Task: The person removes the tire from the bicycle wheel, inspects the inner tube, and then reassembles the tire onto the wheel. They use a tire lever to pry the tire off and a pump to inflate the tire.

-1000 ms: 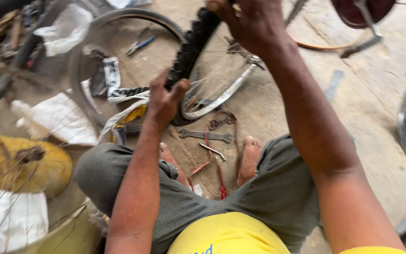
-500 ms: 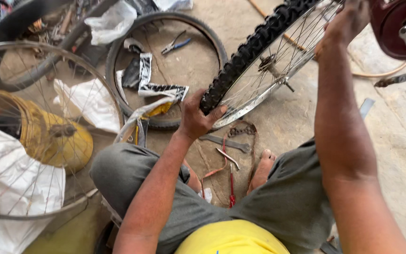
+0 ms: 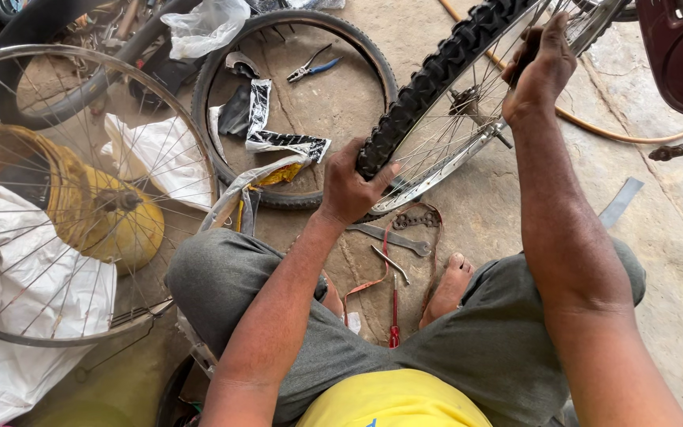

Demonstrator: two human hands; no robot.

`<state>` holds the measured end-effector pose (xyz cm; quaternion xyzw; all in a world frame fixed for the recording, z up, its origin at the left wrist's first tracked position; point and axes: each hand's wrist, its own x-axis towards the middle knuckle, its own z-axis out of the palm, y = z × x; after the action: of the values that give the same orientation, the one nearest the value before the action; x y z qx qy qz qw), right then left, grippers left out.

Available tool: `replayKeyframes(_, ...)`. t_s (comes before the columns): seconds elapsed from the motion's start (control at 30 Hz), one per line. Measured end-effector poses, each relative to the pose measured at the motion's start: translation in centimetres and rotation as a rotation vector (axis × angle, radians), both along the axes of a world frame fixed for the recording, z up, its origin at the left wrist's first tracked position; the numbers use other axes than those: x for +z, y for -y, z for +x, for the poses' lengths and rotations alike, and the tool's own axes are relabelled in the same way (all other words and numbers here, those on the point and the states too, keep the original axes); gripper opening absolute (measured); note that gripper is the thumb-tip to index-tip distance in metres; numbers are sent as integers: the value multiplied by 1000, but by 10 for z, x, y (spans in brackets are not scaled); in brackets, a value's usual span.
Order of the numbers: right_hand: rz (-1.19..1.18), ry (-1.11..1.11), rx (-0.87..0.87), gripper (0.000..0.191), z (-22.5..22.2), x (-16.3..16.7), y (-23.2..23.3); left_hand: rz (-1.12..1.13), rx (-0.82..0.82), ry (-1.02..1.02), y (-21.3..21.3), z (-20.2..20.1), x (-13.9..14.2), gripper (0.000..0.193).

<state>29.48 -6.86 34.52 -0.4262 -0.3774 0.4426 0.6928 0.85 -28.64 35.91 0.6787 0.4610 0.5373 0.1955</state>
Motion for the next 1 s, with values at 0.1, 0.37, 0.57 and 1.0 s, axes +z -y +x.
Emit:
replayKeyframes(0.1, -13, -67, -50, 50, -6, 9, 5, -28, 19, -13, 1, -3, 11, 30)
replayKeyframes(0.37, 162, 66, 143, 34, 25, 26, -19, -97, 9, -168, -13, -26, 71, 41)
replayKeyframes(0.57, -420, 600, -387, 45, 69, -72, 4, -143, -147, -161, -42, -5, 101, 42)
replayKeyframes(1.0, -918, 1534, 279, 44, 204, -243, -72, -326, -66, -315, -143, 20, 123, 44)
